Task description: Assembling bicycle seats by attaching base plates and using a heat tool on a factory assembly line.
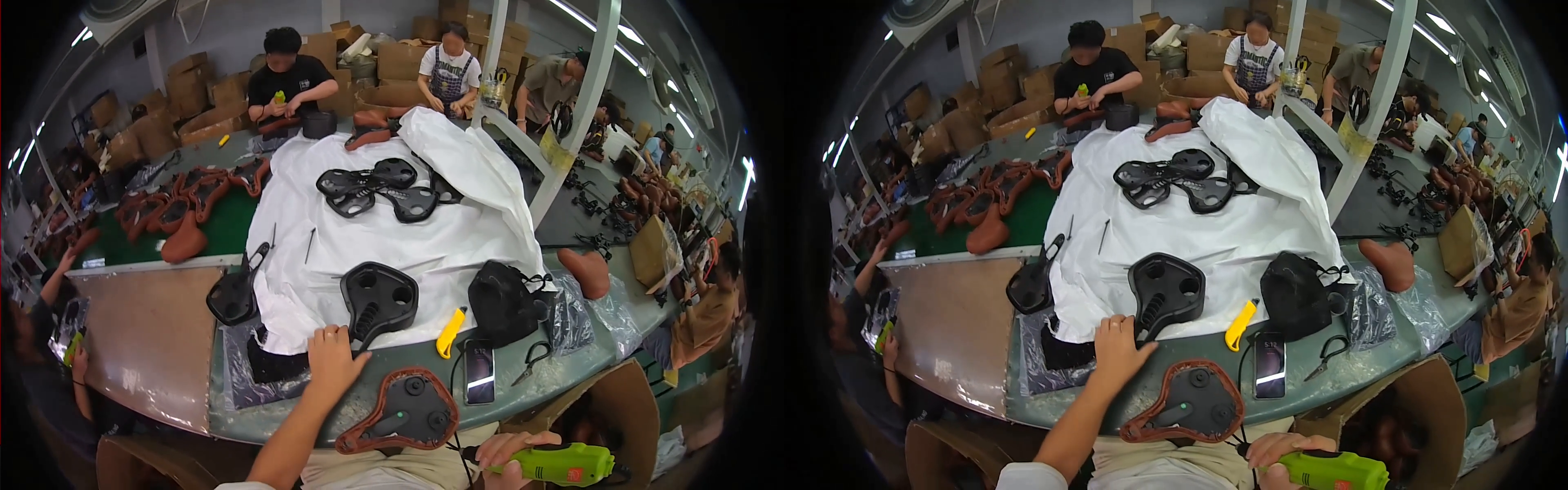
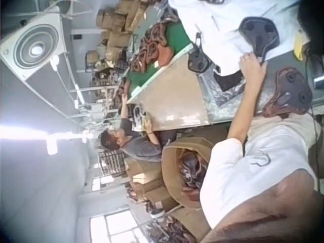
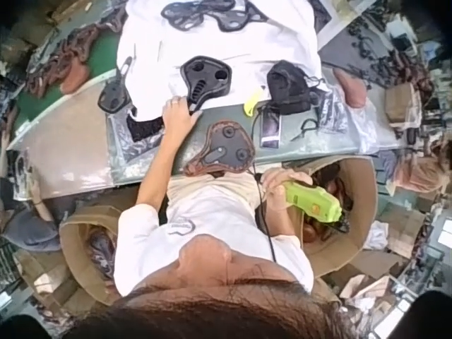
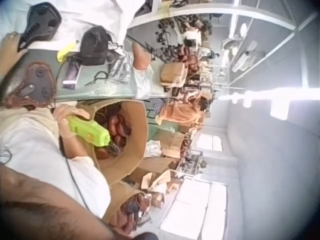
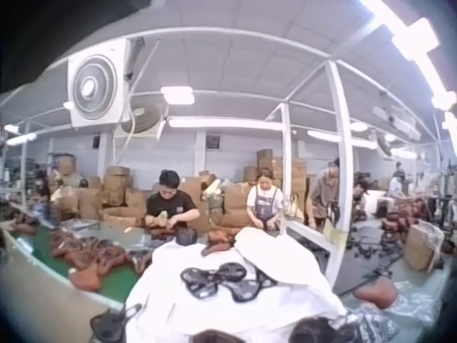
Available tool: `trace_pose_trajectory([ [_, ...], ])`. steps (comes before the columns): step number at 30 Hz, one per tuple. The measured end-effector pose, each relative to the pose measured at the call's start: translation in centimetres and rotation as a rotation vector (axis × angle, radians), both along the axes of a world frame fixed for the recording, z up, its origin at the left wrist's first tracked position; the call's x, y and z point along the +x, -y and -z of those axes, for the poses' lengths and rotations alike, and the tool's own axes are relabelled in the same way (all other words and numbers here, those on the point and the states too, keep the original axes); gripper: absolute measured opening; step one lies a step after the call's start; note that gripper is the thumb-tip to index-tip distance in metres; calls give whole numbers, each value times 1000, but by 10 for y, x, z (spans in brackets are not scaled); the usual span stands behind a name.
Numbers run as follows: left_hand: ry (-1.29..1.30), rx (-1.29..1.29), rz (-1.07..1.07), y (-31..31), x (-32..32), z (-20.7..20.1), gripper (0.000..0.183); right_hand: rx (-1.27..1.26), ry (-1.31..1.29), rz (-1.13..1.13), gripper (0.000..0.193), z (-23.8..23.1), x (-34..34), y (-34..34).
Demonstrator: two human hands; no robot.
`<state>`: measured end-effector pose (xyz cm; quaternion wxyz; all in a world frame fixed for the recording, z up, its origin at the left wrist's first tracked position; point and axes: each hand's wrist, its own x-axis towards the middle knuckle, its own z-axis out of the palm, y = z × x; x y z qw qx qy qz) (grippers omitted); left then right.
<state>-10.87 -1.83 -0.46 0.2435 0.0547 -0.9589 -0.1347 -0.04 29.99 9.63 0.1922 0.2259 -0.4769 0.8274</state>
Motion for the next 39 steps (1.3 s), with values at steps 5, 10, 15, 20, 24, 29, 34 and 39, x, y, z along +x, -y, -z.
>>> trace_pose_trajectory([
  [5,-131,34,-80,4,3,-28,48,10,-53,41,53,-4,3,5],
  [10,161,483,83,-10,81,-62,65,97,-22,89,48,-8,-2,-12],
  [15,202,403,238,-42,146,-28,66,101,-78,382,50,-17,-23,0],
  [20,172,325,264,-50,162,-12,67,145,-124,273,47,-14,-23,15],
  [24,96,412,250,-24,198,14,58,142,49,26,47,-25,-9,43],
  [29,178,839,141,-25,213,32,54,66,-34,-246,48,0,-24,77],
  [34,260,1147,171,-5,179,34,50,142,-15,-487,53,18,-25,104],
  [39,271,1287,241,7,167,40,49,181,-39,-557,54,38,-33,134],
])
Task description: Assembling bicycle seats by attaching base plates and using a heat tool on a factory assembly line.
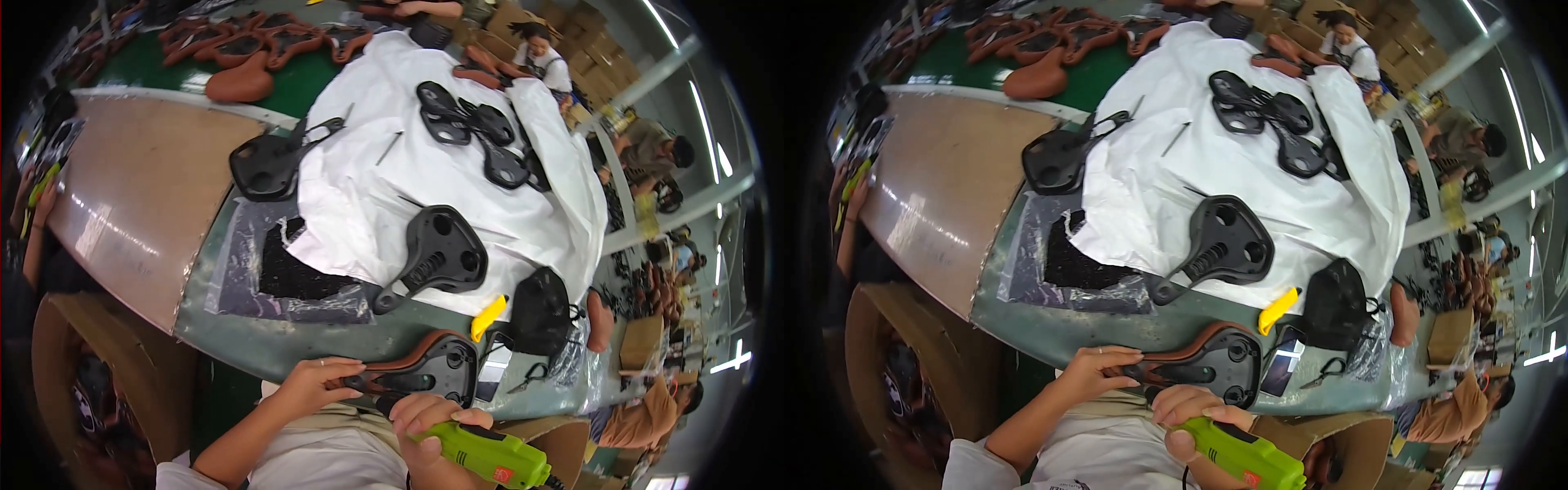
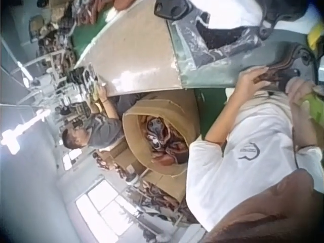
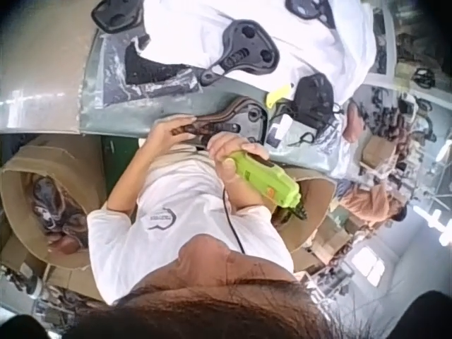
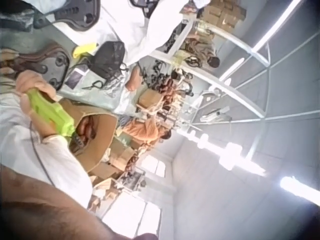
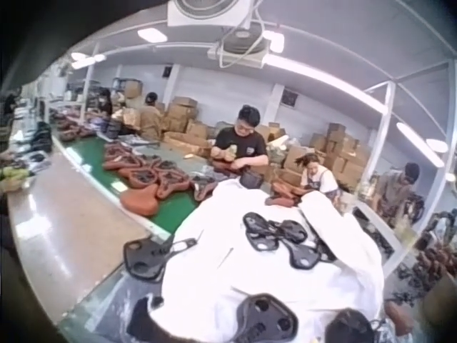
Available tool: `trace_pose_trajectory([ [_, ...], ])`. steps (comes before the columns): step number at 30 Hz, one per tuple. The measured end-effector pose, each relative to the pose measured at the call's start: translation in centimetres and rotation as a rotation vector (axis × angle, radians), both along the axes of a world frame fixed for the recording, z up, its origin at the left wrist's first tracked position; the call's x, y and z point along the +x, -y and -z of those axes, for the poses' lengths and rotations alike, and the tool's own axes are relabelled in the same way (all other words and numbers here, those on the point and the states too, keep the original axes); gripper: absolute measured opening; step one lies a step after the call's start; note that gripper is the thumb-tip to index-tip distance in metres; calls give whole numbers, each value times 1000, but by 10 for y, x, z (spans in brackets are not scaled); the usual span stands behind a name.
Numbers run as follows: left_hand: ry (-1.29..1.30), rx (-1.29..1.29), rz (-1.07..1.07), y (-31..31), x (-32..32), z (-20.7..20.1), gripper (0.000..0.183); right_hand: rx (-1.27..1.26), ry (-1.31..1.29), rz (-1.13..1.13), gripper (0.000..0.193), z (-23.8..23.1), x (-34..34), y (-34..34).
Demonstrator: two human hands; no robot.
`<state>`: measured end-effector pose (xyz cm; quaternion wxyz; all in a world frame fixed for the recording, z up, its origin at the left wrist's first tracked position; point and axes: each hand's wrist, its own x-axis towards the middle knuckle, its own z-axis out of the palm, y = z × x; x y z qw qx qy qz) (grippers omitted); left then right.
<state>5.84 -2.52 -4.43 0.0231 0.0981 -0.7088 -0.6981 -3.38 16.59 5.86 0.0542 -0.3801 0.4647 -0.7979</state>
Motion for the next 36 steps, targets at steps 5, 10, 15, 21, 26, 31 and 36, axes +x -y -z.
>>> trace_pose_trajectory([
  [5,-72,-34,-10,2,2,2,47,-1,-134,-50,59,40,-10,25],
  [10,-124,-144,30,5,1,3,47,45,-60,-45,48,31,-6,47],
  [15,-185,-153,-2,5,3,12,44,303,-253,-267,49,18,-24,64],
  [21,-107,-186,12,4,1,1,55,176,-27,-114,48,48,-13,53],
  [26,-104,-296,-9,-5,3,6,64,213,-66,-35,51,31,-8,54],
  [31,-81,-393,11,24,13,-24,59,-155,-46,-147,51,-26,0,3],
  [36,-10,-550,54,73,27,-42,55,-39,347,506,32,-10,2,-21],
])
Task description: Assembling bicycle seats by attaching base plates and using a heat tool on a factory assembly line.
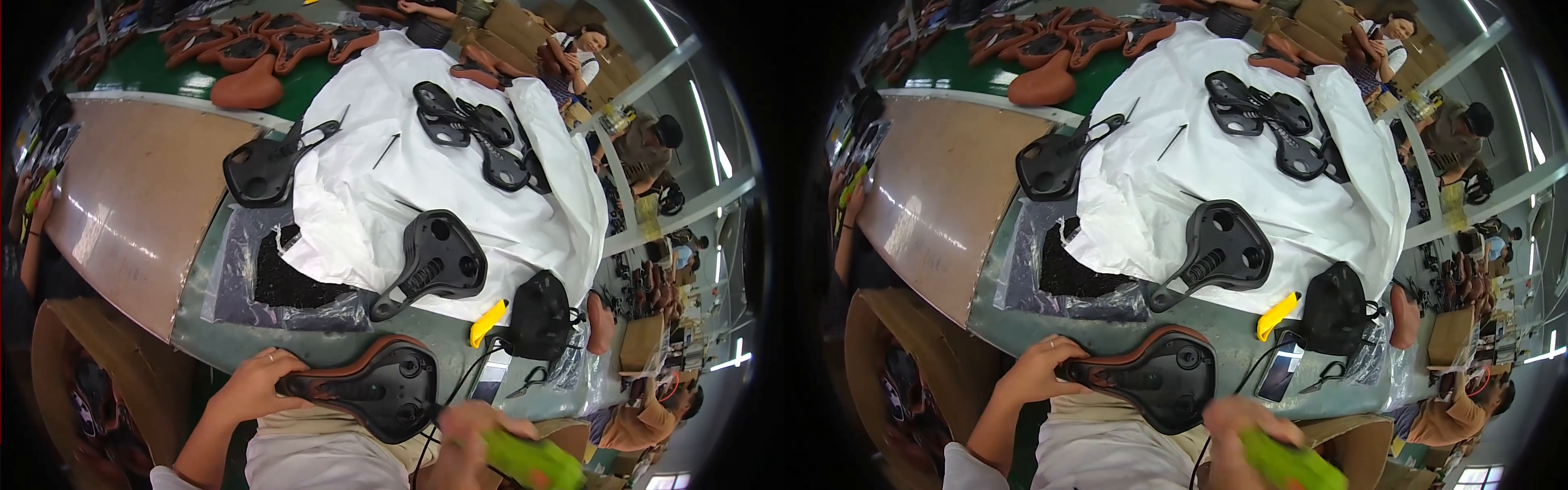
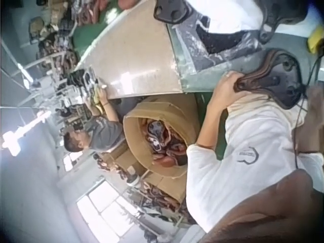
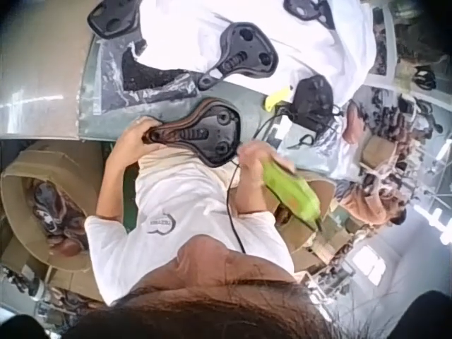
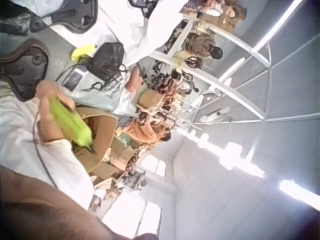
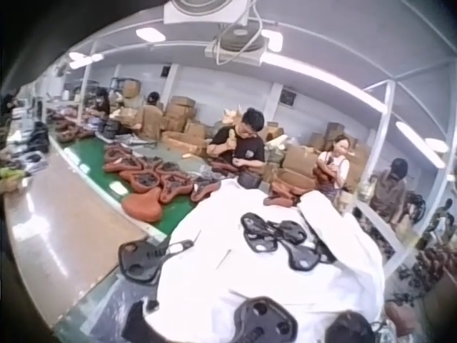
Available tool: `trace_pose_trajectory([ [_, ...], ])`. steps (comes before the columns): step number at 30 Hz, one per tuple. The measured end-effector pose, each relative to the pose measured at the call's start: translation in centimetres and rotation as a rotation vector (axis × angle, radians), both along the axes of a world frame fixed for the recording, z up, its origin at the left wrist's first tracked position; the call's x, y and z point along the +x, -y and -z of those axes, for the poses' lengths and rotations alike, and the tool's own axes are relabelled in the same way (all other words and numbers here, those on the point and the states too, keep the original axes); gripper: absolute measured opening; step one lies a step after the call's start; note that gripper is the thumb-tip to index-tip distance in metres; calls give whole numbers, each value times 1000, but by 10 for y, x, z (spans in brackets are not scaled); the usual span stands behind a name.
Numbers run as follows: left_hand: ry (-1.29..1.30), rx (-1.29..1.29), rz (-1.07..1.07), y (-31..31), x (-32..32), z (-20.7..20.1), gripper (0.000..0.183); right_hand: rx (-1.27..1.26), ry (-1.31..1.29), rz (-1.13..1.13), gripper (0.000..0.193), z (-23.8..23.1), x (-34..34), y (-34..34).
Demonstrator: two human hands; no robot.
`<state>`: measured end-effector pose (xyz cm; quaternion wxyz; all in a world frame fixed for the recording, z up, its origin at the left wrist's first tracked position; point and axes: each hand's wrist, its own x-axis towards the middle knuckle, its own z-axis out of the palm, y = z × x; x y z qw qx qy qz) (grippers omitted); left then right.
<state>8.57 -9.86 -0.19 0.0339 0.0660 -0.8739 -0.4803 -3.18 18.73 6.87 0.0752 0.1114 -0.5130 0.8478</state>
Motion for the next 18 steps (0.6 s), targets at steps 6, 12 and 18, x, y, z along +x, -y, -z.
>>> trace_pose_trajectory([
  [6,-126,-105,-145,15,-52,-21,15,114,-253,-241,57,55,-42,-13],
  [12,-151,-872,-341,28,-115,4,11,58,-353,-249,60,68,-36,-12],
  [18,-142,-794,-289,31,-115,13,11,157,-334,-187,54,70,-25,-13],
])
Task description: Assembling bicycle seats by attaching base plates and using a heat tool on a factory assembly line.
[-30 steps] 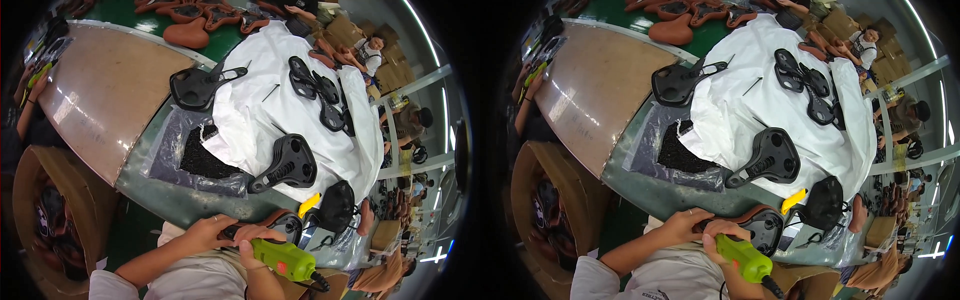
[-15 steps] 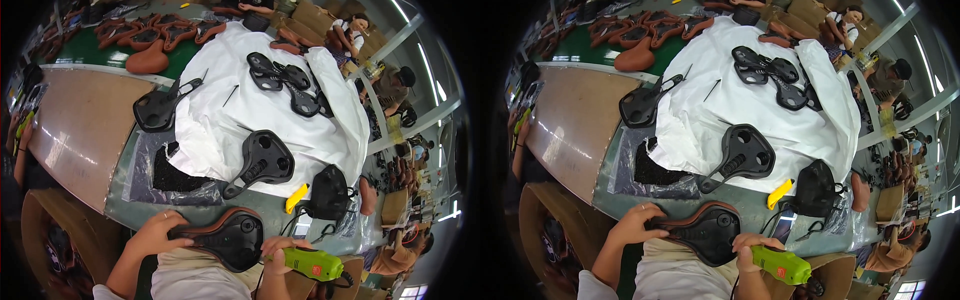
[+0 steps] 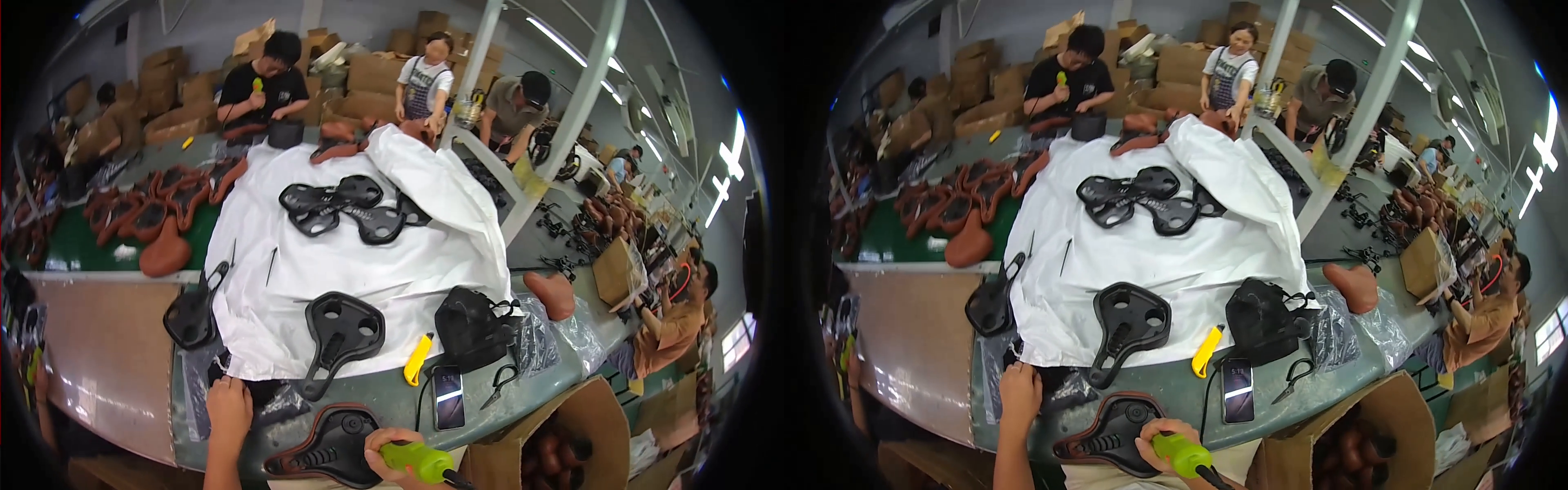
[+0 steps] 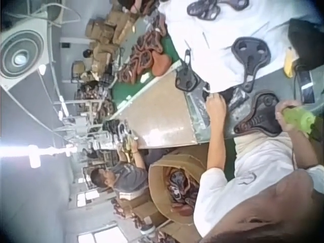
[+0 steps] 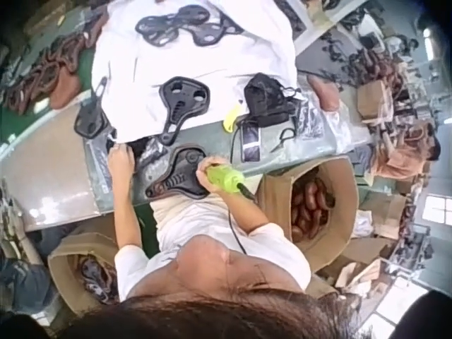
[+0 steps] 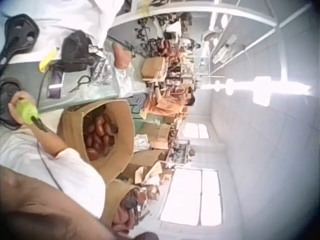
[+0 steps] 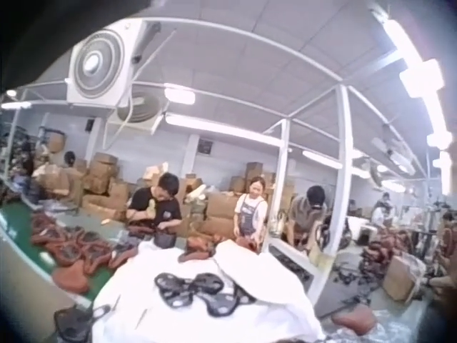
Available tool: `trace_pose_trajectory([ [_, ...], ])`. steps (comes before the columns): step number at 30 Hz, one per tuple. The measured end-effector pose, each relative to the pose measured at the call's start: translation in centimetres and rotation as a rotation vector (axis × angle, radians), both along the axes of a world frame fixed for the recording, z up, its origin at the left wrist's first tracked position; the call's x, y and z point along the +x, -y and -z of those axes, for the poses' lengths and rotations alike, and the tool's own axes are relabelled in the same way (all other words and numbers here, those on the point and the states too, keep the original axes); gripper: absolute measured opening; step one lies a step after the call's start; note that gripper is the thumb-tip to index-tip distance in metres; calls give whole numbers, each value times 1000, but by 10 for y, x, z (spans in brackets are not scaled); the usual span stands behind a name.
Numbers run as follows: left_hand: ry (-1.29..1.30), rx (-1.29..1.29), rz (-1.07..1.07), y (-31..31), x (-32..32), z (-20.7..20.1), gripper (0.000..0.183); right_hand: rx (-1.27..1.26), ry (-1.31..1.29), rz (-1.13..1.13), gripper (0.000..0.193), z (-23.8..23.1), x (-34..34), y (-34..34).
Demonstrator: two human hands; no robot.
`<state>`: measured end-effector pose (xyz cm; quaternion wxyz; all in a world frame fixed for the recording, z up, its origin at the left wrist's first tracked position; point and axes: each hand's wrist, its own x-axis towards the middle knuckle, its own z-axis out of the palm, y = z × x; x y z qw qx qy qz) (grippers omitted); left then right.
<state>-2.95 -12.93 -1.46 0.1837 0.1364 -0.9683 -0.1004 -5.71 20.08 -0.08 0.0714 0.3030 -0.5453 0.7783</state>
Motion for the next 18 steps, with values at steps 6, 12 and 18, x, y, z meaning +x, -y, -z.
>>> trace_pose_trajectory([
  [6,-168,3,58,5,3,6,19,470,-78,218,49,-9,-4,-11],
  [12,-199,272,222,-69,42,-34,19,289,201,42,21,-51,9,-6],
  [18,-156,274,648,-140,58,-62,11,92,76,-96,37,-58,15,5],
])
